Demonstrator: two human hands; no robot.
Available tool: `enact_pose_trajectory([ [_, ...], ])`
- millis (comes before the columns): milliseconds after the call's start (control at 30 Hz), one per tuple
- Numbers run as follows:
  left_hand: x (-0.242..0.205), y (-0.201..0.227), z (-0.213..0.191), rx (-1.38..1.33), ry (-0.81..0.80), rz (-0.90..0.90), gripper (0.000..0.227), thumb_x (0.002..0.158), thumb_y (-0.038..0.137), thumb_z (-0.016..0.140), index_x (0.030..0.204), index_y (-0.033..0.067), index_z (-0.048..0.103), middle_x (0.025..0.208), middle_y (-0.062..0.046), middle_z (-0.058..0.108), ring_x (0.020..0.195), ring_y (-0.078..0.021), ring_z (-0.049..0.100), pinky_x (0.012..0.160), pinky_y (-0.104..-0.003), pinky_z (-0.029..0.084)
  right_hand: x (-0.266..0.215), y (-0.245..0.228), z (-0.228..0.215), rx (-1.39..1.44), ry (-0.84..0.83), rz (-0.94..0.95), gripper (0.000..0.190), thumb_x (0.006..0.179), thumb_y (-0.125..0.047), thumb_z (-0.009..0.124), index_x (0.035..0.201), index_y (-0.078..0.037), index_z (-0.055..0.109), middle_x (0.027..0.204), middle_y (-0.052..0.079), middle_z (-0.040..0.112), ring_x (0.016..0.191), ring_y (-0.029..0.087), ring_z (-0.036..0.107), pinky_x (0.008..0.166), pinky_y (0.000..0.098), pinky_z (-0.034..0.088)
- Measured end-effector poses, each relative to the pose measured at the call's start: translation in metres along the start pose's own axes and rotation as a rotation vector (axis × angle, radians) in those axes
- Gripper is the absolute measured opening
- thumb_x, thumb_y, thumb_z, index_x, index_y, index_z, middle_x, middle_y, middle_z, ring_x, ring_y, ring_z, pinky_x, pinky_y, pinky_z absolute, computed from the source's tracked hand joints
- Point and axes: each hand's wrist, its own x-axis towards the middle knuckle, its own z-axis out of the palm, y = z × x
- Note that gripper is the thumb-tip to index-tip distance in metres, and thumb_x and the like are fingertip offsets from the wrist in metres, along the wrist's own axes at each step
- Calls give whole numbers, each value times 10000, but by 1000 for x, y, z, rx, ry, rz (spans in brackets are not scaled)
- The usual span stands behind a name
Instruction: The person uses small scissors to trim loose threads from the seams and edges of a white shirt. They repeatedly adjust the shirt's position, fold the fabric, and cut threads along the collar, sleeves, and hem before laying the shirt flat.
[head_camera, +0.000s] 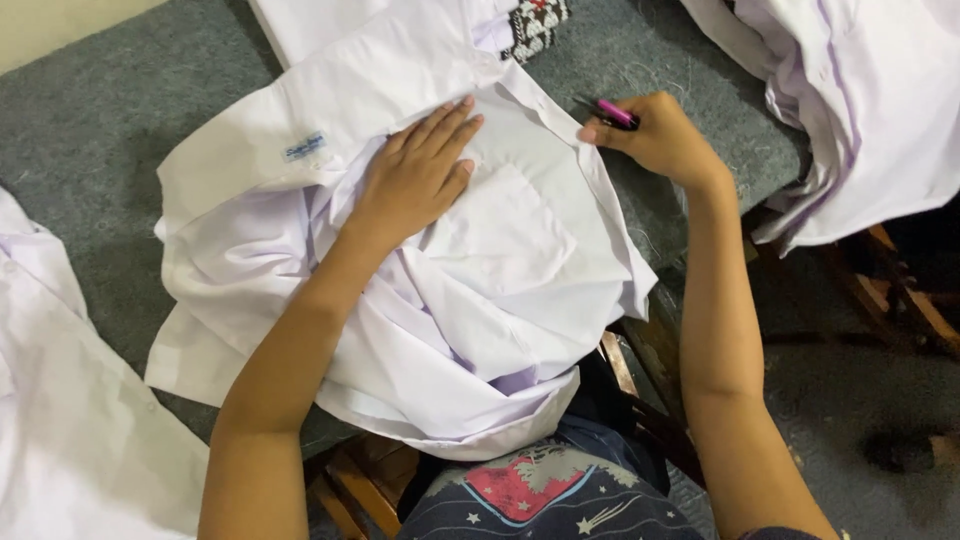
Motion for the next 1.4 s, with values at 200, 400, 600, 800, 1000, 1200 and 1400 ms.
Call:
enact_pose_trajectory([
  [200, -1, 0, 1, 47, 54, 0, 485, 1095, 279, 485, 1553, 121, 512, 1631, -38, 424, 1476, -168, 435, 1185, -338, 337, -14, -17, -7, -189, -180, 151, 350, 993, -300, 756, 760, -55, 664, 580, 1, 470, 487, 121, 317, 473, 308, 257],
  [400, -1, 0, 3, 53, 55, -9, 485, 1089, 280, 491, 1548, 126, 519, 1629, -33, 428, 1481, -147, 417, 1183, -326, 327, -30, -30, -14, -438, -276, 170, 432, 926, -373, 790, 709, -73, 568, 601, 33, 494, 567, 175, 385, 553, 357, 296],
  [600, -1, 0, 1, 15, 49, -13, 489, 1090, 275, 484, 1553, 118, 503, 1628, -41, 430, 1482, -158, 418, 1192, -338, 324, -46, -27, -40, -202, -293, 149, 359, 953, -316, 764, 759, -61, 603, 637, 20, 455, 559, 159, 357, 528, 335, 287],
  [800, -1, 1, 2, 4, 24, -34, 506, 1087, 278, 467, 1569, 123, 467, 1638, -34, 414, 1488, -151, 403, 1191, -341, 312, -40, -7, -47, -56, -326, 106, 249, 964, -307, 727, 842, -96, 678, 656, -8, 475, 566, 133, 380, 537, 295, 291],
  [1000, 8, -6, -26, -298, -263, -85, 527, 1080, 210, 313, 1596, 103, 334, 1670, -37, 312, 1536, -184, 256, 1212, -414, 227, -36, -18, -40, -214, -234, 129, 310, 987, -378, 670, 998, -74, 730, 627, 24, 531, 501, 148, 376, 480, 316, 269],
  [1200, 1, -3, -72, -432, -694, -146, 596, 1022, 306, 420, 1586, 156, 301, 1689, -64, 224, 1559, -230, 148, 1226, -439, 128, -23, -6, -23, -214, 232, -32, 317, 1091, -173, 644, 1345, 3, 575, 1142, 166, 617, 914, 291, 540, 730, 411, 412],
  [1400, -10, 23, -106, -181, -1069, -276, 1281, 846, 503, 783, 1613, 122, -171, 1731, -1, -216, 1579, -167, -217, 1219, -624, -108, -7, 4, 8, -560, 274, -77, 459, 1061, -178, 620, 1449, -4, 447, 1380, 211, 354, 1218, 444, 330, 867, 763, 335],
])
